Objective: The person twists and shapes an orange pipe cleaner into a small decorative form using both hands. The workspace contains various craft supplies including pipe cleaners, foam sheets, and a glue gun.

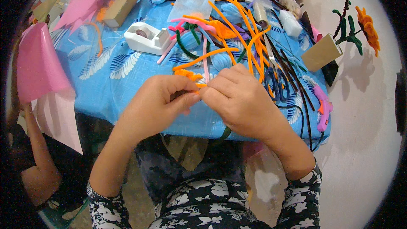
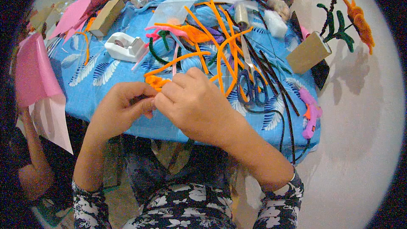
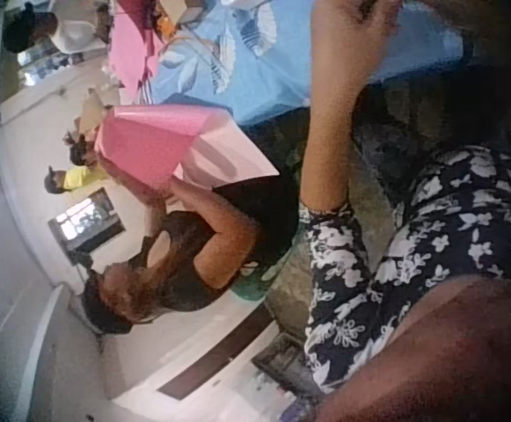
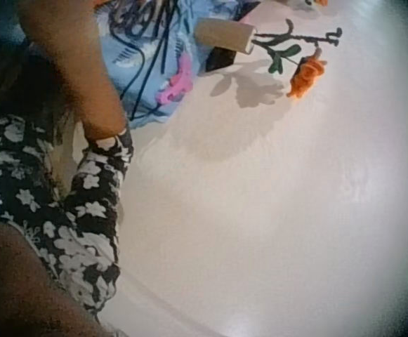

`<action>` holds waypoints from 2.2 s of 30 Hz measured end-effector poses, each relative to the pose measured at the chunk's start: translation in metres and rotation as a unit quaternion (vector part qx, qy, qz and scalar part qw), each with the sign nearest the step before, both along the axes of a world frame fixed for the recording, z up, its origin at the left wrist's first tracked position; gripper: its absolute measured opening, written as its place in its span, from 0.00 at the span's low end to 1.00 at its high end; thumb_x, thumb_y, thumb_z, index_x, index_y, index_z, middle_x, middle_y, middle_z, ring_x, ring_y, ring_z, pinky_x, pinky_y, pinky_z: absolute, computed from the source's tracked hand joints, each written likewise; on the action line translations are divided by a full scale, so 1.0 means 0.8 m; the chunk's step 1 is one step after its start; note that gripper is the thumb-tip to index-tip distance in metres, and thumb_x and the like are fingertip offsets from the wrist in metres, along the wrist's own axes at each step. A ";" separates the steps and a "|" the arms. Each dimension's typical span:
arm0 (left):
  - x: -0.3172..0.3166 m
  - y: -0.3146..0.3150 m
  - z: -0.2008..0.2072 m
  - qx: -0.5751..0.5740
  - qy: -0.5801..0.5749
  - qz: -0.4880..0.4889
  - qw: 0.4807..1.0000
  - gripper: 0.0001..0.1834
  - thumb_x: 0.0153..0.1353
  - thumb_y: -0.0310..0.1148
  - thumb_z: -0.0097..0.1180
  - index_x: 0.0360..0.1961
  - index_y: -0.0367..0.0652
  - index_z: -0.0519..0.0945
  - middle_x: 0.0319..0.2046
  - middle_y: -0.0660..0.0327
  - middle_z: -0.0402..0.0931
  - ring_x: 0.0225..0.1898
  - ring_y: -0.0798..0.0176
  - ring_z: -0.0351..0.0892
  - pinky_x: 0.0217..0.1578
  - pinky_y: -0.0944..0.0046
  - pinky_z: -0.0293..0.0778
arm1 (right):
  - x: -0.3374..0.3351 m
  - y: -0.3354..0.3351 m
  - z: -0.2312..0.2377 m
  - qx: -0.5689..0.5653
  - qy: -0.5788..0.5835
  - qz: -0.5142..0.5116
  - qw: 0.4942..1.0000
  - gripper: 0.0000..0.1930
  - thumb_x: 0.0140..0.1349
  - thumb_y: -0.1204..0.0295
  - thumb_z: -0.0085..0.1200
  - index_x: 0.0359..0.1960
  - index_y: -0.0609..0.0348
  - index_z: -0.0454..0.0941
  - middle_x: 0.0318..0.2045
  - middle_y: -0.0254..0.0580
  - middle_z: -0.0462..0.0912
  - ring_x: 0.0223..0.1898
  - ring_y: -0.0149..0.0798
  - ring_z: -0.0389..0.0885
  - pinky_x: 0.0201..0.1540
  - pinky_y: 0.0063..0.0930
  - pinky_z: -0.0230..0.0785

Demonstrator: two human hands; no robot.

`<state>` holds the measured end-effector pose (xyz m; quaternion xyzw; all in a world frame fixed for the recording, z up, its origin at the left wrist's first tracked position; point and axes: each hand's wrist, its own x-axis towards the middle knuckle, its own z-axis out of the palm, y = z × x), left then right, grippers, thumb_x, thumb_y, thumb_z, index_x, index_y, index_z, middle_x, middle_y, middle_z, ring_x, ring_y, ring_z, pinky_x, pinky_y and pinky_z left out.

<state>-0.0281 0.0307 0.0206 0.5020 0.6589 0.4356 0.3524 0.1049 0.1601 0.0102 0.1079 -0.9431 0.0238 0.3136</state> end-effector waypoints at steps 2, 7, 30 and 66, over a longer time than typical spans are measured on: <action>0.006 -0.001 -0.002 0.018 0.021 0.029 0.999 0.05 0.55 0.26 0.52 0.29 0.33 0.75 0.20 0.63 0.72 0.21 0.73 0.71 0.24 0.73 0.68 | 0.000 0.001 0.002 0.003 -0.003 -0.002 1.000 0.03 0.45 0.70 0.47 0.20 0.53 0.69 0.19 0.34 0.69 0.27 0.36 0.71 0.30 0.30 0.59; 0.008 -0.002 -0.008 0.043 0.058 0.056 0.996 0.04 0.52 0.24 0.54 0.26 0.33 0.76 0.20 0.55 0.73 0.21 0.65 0.73 0.23 0.69 0.67 | -0.002 0.000 0.001 0.008 0.013 -0.001 1.000 0.04 0.44 0.70 0.47 0.19 0.54 0.68 0.19 0.34 0.69 0.25 0.36 0.70 0.29 0.30 0.60; 0.013 -0.022 -0.016 0.115 0.005 0.070 0.991 0.04 0.54 0.25 0.52 0.27 0.34 0.75 0.18 0.62 0.69 0.20 0.73 0.65 0.21 0.73 0.61 | -0.002 -0.007 0.029 -0.018 -0.068 0.025 0.997 0.11 0.41 0.74 0.53 0.30 0.60 0.74 0.26 0.37 0.74 0.30 0.39 0.72 0.33 0.31 0.63; 0.013 -0.025 -0.032 0.149 -0.222 0.132 0.955 0.07 0.57 0.30 0.50 0.29 0.37 0.77 0.19 0.68 0.70 0.20 0.78 0.64 0.20 0.78 0.60 | -0.005 -0.029 -0.005 -0.736 -0.113 0.029 0.667 0.07 0.59 0.71 0.49 0.32 0.63 0.74 0.23 0.34 0.75 0.25 0.25 0.71 0.29 0.17 0.64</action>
